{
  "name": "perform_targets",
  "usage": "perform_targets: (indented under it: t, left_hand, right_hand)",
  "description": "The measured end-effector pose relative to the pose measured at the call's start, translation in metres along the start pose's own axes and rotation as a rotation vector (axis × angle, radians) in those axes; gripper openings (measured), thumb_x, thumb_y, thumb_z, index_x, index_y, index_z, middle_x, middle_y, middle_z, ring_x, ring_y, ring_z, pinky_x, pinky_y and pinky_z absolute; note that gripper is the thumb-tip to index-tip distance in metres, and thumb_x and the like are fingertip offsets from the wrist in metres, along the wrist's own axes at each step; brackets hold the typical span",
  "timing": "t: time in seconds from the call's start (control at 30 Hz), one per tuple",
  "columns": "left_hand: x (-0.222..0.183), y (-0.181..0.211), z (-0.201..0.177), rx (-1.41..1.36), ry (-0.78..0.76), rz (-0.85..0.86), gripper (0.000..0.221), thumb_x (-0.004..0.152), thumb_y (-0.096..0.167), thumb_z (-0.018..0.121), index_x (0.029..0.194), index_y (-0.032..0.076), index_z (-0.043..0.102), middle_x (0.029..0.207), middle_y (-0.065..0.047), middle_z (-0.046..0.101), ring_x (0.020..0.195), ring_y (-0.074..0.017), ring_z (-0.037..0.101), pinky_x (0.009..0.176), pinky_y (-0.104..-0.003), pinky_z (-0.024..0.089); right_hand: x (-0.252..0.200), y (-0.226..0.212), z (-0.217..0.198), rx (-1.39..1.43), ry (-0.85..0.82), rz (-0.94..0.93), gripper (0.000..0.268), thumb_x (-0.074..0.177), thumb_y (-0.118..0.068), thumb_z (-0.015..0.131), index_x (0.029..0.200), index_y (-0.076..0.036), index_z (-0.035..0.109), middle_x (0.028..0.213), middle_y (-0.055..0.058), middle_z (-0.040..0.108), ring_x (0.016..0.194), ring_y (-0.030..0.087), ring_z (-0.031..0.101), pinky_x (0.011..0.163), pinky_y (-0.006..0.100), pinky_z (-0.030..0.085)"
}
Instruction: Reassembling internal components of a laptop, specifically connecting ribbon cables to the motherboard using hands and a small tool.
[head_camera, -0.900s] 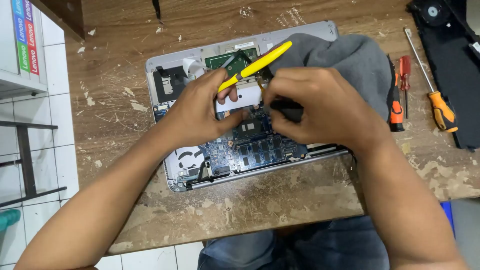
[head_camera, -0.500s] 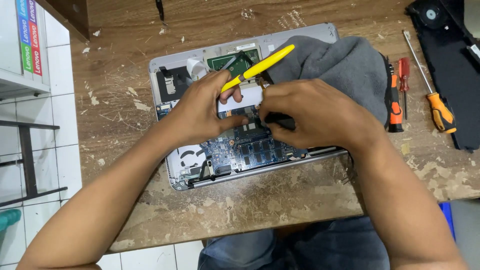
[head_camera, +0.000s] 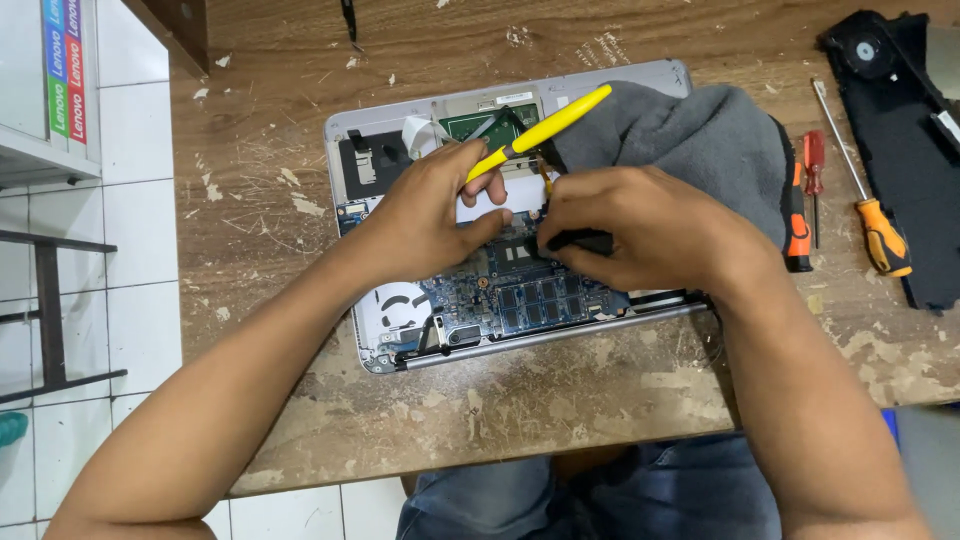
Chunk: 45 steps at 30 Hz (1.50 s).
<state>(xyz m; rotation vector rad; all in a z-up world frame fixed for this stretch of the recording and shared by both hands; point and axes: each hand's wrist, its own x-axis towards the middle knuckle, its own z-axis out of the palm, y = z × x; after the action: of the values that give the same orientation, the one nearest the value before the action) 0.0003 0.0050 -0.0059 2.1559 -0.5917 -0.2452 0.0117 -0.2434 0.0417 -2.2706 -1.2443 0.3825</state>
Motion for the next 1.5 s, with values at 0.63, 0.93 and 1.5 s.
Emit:
perform_targets:
  t: [0.63, 0.93, 1.5]
  left_hand:
    - [0.004, -0.001, 0.0, -0.008, -0.013, 0.011, 0.009, 0.095, 0.007, 0.047, 0.088, 0.013, 0.046, 0.086, -0.005, 0.058, 0.084, -0.023, 0.054, 0.072, -0.039, 0.039]
    - [-0.001, 0.002, -0.003, -0.16, 0.072, 0.133, 0.016, 0.088, 0.0, 0.061, 0.086, 0.008, 0.048, 0.073, -0.012, 0.054, 0.075, -0.031, 0.057, 0.07, -0.043, 0.047]
    - [0.001, -0.001, 0.004, -0.079, 0.099, 0.167, 0.028, 0.087, 0.006, 0.075, 0.084, 0.008, 0.047, 0.072, -0.012, 0.052, 0.075, -0.0353, 0.058, 0.071, -0.043, 0.047]
  right_hand:
    - [0.022, -0.024, 0.036, -0.128, 0.155, -0.165, 0.014, 0.089, -0.003, 0.068, 0.1, -0.009, 0.074, 0.095, 0.005, 0.065, 0.082, 0.029, 0.066, 0.061, 0.045, 0.051]
    - [0.006, -0.015, 0.005, 0.054, 0.348, -0.047, 0.015, 0.082, 0.001, 0.075, 0.093, -0.01, 0.073, 0.077, 0.003, 0.061, 0.074, 0.029, 0.067, 0.065, 0.036, 0.053]
    - [0.008, -0.009, 0.013, -0.152, 0.061, 0.114, 0.021, 0.08, -0.009, 0.074, 0.099, -0.017, 0.076, 0.086, -0.001, 0.073, 0.078, 0.03, 0.073, 0.066, 0.041, 0.057]
